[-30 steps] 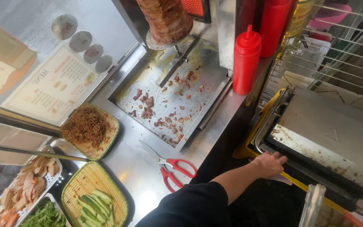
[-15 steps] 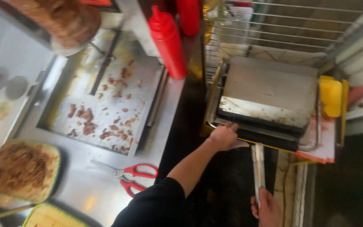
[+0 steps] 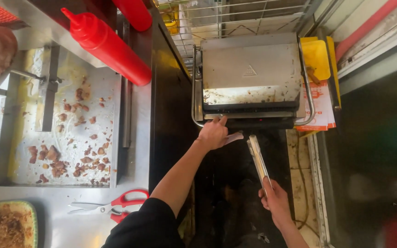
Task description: Preparing a sandwich by toasting bread in a press, slicing meat from a vertical rotisserie, and preparing the packaging.
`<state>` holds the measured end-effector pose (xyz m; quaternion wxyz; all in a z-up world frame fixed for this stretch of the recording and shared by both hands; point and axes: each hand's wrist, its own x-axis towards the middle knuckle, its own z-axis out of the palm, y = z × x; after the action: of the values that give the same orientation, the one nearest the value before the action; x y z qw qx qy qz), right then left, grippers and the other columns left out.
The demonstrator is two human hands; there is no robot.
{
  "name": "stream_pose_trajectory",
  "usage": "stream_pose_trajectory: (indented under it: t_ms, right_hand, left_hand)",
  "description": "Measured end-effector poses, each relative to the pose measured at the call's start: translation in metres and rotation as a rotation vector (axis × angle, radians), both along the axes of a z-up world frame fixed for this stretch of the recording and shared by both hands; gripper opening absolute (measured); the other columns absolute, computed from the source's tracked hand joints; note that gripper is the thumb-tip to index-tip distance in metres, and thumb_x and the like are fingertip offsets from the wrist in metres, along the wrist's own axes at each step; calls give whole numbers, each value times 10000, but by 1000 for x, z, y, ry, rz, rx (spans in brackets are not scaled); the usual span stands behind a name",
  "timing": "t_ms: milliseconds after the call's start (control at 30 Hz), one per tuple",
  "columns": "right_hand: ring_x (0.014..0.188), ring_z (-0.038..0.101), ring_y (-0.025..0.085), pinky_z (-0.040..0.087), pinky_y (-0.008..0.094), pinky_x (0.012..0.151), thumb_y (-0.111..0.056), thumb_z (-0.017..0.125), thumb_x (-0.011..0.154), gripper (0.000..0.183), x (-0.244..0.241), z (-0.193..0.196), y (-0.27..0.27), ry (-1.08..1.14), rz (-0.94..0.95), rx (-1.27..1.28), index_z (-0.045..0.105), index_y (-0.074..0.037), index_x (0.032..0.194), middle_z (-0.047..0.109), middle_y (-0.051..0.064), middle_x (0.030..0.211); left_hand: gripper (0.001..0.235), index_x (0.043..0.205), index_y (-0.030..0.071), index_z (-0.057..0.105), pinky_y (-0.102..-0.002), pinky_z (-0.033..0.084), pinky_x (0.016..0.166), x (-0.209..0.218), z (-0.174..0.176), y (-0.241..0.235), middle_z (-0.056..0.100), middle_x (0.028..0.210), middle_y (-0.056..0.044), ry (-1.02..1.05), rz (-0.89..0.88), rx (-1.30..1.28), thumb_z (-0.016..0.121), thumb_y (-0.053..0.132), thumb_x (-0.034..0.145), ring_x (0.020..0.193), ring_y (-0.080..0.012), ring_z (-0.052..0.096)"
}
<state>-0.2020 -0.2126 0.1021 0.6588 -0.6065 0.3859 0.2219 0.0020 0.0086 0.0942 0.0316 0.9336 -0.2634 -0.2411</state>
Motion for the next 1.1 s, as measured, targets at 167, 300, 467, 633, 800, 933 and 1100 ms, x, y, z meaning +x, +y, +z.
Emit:
stream_pose_trajectory:
  t_ms: [167, 300, 467, 633, 800, 933, 1100]
  right_hand:
    - [462, 341, 130, 210, 271, 440, -419, 567, 1021, 446, 10, 6, 2, -4, 18, -17, 670, -39, 1231, 549, 118, 690]
    - [488, 346, 123, 220, 264, 450, -429, 596, 1001, 443, 19, 12, 3, -3, 20, -8, 674, -46, 1211, 545, 106, 692]
    - [495, 342, 119, 234, 278, 466, -429, 574, 1013, 445, 27, 20, 3, 4, 46, -26, 691, -54, 1222, 538, 91, 692]
    - [511, 358, 123, 247, 283, 477, -436, 553, 1005, 522, 31, 22, 6, 16, 58, -24, 655, -57, 1348, 534, 87, 705]
    - [478, 326, 112, 230, 261, 459, -448, 579, 992, 510, 31, 15, 8, 42, 10, -4, 649, -74, 1331, 533, 83, 678]
    - [468, 304, 120, 241, 293, 460, -414, 576, 1015, 438, 19, 2, -2, 49, -5, -32, 677, -84, 1284, 511, 71, 652]
    - [699, 528, 164, 412, 313, 627, -373, 833, 829, 328, -14, -64, -37, 100, -190, -428, 800, -139, 1057, 630, 43, 775]
  left_hand:
    - [658, 1003, 98, 803, -460, 593, 732, -2, -16, -1, 457, 1489, -146, -55, -22, 41, 383, 606, 994, 1292, -383, 494]
    - [846, 856, 77, 812, -452, 598, 628, -3, -22, -1, 544, 1287, -120, -101, 6, -3, 282, 723, 988, 1150, -343, 552]
    - [898, 999, 58, 815, -513, 596, 742, -2, -3, -3, 468, 1481, -146, -18, 35, -44, 241, 747, 947, 1298, -399, 472]
    - [762, 921, 55, 809, -464, 599, 742, 0, -16, 1, 462, 1485, -113, -37, -13, 18, 377, 677, 1008, 1278, -351, 502]
    - [857, 838, 8, 799, -506, 621, 639, -1, -2, -2, 500, 1391, -141, -15, 36, -41, 314, 694, 1001, 1230, -379, 519]
    - [888, 745, -11, 789, -542, 598, 602, -4, -14, -2, 532, 1367, -155, -108, 32, -120, 360, 735, 965, 1191, -400, 542]
    - [730, 751, 28, 799, -567, 608, 649, -5, -23, 3, 558, 1262, -188, -139, 16, -167, 485, 640, 995, 1136, -405, 561]
